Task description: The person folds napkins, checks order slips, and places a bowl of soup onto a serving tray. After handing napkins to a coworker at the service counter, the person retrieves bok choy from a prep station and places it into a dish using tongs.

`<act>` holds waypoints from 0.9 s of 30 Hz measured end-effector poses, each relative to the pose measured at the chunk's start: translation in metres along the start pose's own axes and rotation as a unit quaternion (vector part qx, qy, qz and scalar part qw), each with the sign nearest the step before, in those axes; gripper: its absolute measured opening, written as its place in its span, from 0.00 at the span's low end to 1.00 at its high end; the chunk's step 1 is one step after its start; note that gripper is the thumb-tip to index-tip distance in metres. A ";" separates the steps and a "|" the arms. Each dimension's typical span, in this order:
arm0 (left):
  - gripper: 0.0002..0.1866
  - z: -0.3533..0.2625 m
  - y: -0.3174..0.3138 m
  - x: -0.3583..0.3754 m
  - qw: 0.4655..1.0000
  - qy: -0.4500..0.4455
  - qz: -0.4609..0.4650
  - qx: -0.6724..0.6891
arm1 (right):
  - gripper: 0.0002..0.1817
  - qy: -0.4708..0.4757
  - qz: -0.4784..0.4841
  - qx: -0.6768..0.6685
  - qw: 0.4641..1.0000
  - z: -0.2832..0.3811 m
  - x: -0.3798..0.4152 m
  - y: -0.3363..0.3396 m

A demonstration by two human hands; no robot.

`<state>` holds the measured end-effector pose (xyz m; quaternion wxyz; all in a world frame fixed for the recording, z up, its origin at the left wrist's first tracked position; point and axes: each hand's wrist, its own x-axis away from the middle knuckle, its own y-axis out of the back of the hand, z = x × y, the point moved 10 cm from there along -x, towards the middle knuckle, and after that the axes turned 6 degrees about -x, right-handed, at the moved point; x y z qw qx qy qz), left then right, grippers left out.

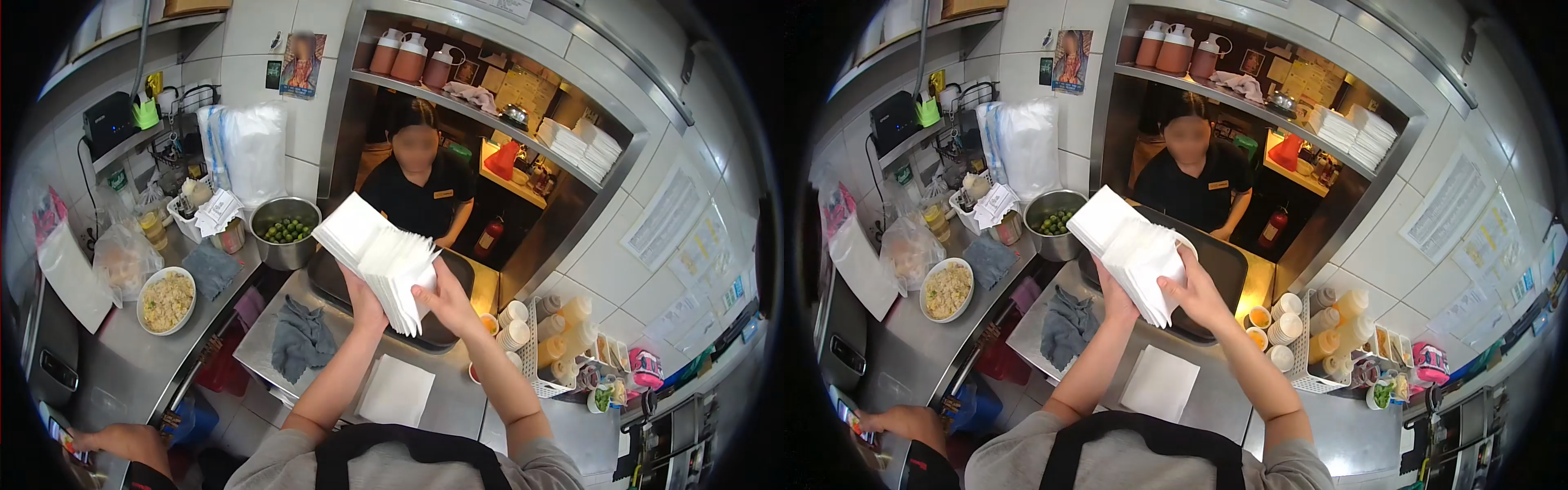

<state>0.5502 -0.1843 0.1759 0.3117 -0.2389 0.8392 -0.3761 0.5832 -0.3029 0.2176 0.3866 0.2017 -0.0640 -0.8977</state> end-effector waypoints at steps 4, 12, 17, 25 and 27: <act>0.34 0.001 -0.003 -0.005 0.996 0.006 0.043 0.081 | 0.49 0.039 0.035 -0.079 0.995 0.029 -0.009 -0.004; 0.31 -0.035 0.006 -0.022 0.995 -0.074 -0.059 -0.026 | 0.23 0.004 0.103 0.105 0.989 0.085 -0.035 0.021; 0.39 -0.031 0.022 -0.025 0.994 -0.074 -0.073 -0.027 | 0.19 0.122 0.001 0.340 0.932 0.181 -0.103 0.136; 0.41 -0.010 0.031 -0.036 0.995 -0.041 -0.070 -0.053 | 0.25 -0.020 -0.282 0.241 0.928 0.201 -0.178 0.367; 0.41 -0.005 0.034 -0.037 0.994 -0.027 -0.079 -0.065 | 0.24 -0.094 -0.365 0.146 0.915 0.178 -0.166 0.399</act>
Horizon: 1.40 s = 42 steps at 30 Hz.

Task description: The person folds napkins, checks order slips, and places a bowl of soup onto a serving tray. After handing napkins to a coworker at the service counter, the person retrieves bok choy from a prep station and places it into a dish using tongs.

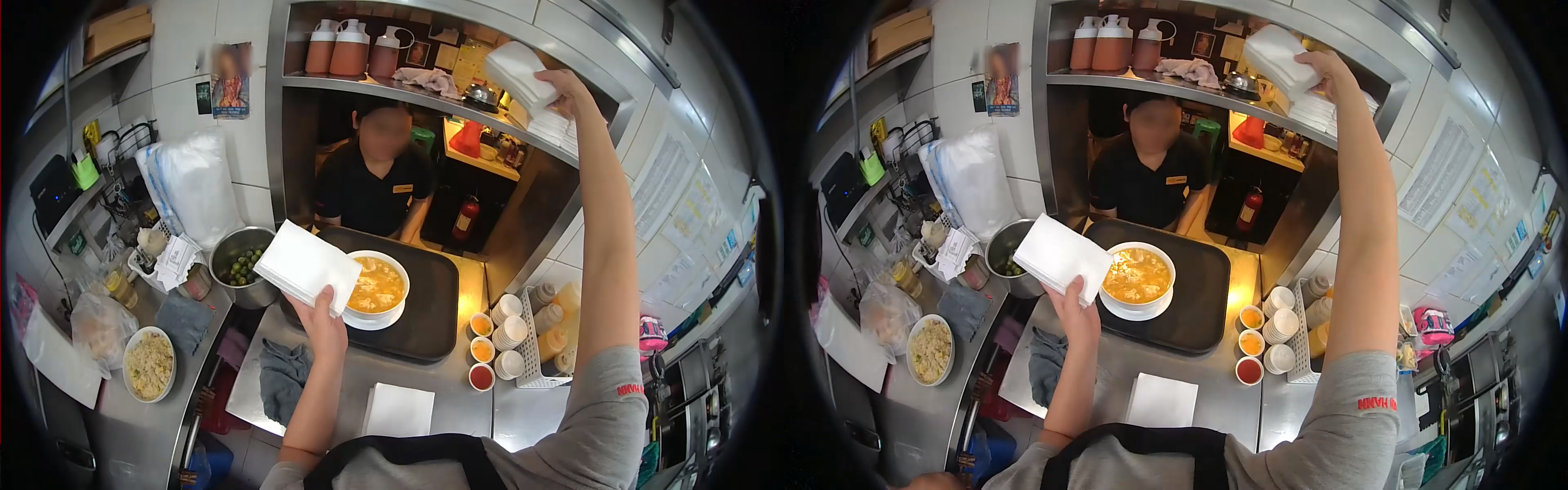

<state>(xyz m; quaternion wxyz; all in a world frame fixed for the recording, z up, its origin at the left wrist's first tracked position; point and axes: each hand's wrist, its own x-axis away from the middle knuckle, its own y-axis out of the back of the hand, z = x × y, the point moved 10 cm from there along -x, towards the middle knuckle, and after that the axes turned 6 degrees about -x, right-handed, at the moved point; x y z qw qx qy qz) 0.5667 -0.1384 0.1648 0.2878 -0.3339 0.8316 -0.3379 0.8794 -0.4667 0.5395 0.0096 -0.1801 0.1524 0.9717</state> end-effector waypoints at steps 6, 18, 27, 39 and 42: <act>0.41 0.019 -0.006 -0.002 0.999 0.035 0.026 0.006 | 0.19 -0.035 -0.103 -0.114 0.988 -0.023 -0.024 0.036; 0.46 0.035 -0.004 0.005 0.995 0.088 0.047 0.031 | 0.17 0.049 -0.230 0.098 0.967 -0.007 -0.016 0.057; 0.41 0.026 0.011 0.000 0.997 0.067 0.037 0.014 | 0.13 0.158 -0.241 0.648 0.705 0.057 0.034 -0.001; 0.45 0.015 0.021 -0.004 0.997 0.063 0.040 0.028 | 0.33 0.151 0.052 0.552 0.819 0.044 -0.023 -0.041; 0.45 0.012 0.030 -0.003 0.997 0.064 0.038 0.013 | 0.41 0.060 0.075 0.540 0.836 0.023 -0.043 -0.029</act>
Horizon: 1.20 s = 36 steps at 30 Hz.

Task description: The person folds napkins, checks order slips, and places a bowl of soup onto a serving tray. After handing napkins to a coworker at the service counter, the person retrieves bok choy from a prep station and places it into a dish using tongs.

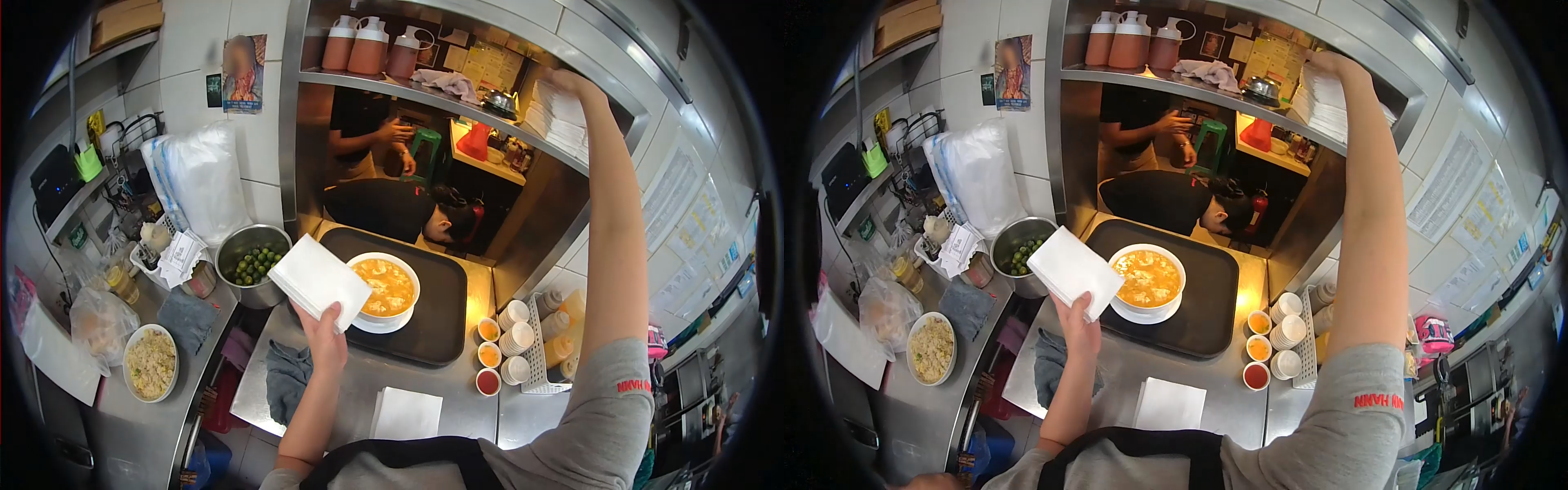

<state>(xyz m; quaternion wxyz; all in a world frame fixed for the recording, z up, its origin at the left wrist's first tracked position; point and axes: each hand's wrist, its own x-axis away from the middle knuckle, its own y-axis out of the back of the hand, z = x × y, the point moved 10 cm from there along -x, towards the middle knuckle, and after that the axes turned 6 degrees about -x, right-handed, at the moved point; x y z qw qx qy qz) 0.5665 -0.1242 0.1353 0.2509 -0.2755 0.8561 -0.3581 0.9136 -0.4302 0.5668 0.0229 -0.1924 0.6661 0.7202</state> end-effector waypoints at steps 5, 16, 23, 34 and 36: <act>0.41 -0.003 0.014 0.003 0.998 -0.012 -0.039 -0.045 | 0.42 -0.038 -0.024 -0.039 0.998 -0.010 -0.005 -0.022; 0.46 0.028 0.000 0.012 0.997 0.053 -0.025 -0.041 | 0.26 0.031 -0.004 -0.048 0.998 -0.026 -0.009 -0.039; 0.46 0.020 0.003 0.010 0.998 0.047 -0.008 -0.050 | 0.23 0.053 0.016 0.146 0.988 0.003 -0.019 -0.029; 0.43 0.013 -0.021 0.022 0.997 0.068 0.038 0.002 | 0.39 0.041 -0.005 0.014 0.999 -0.019 -0.005 -0.054; 0.36 0.011 -0.042 0.026 0.989 0.111 0.076 0.055 | 0.43 0.016 -0.093 0.043 0.995 -0.014 0.001 -0.030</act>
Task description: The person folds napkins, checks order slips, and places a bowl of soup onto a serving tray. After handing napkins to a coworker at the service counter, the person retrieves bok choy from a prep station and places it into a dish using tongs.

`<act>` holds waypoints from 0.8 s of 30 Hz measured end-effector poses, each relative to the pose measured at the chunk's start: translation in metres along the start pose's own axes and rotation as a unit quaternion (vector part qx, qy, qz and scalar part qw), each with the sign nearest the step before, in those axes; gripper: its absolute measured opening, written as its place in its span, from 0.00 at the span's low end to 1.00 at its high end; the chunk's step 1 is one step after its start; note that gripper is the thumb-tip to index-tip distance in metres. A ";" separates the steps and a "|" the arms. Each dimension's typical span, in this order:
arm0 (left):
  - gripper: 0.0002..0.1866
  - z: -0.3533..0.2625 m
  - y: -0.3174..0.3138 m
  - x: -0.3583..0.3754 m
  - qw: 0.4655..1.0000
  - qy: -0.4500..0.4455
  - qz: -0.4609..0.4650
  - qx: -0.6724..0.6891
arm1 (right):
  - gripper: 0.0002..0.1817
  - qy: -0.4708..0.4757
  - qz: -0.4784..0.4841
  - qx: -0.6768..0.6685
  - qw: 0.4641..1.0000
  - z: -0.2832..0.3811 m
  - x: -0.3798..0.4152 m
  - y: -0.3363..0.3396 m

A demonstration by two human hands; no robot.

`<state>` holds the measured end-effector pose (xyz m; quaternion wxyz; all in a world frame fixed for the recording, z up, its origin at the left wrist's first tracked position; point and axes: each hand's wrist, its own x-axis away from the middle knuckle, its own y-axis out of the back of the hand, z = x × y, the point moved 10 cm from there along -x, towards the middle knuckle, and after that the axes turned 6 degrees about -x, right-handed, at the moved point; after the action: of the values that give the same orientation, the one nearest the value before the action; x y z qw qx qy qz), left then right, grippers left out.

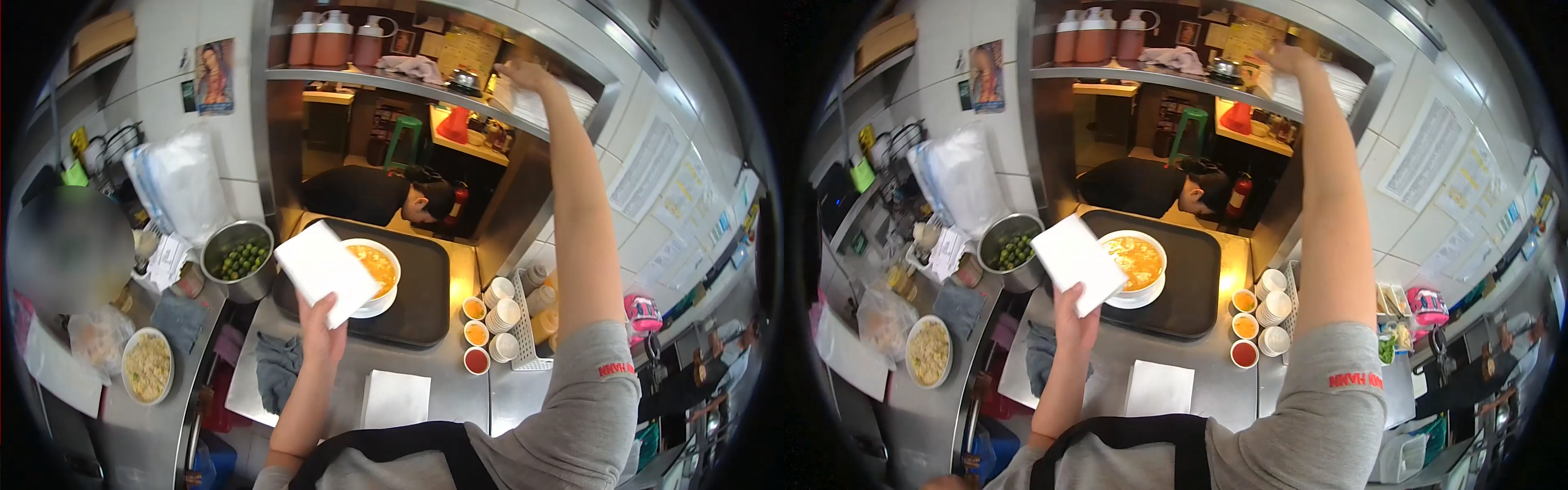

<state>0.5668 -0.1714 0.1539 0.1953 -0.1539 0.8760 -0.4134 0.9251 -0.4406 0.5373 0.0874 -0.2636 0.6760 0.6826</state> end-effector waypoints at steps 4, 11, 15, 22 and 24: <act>0.26 0.018 -0.014 0.003 0.992 0.095 0.017 0.079 | 0.40 0.121 -0.214 0.064 0.967 0.053 0.047 0.059; 0.26 0.044 -0.057 0.038 0.969 0.195 0.077 0.133 | 0.51 0.460 0.167 -0.302 0.818 0.229 0.401 -0.042; 0.26 0.083 -0.060 0.071 0.948 0.283 0.120 0.081 | 0.48 0.351 0.151 -0.403 0.832 0.194 0.454 -0.108; 0.28 0.142 -0.046 0.125 0.900 0.407 0.156 0.001 | 0.32 0.149 0.163 -0.547 0.807 0.133 0.504 -0.132; 0.28 0.152 -0.046 0.133 0.891 0.421 0.172 -0.004 | 0.32 0.099 0.195 -0.532 0.818 0.126 0.514 -0.135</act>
<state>0.5270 -0.3576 0.0725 -0.1242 0.1870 0.8903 -0.3961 0.5239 -0.4304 0.1661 -0.2691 -0.1981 0.2494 0.9089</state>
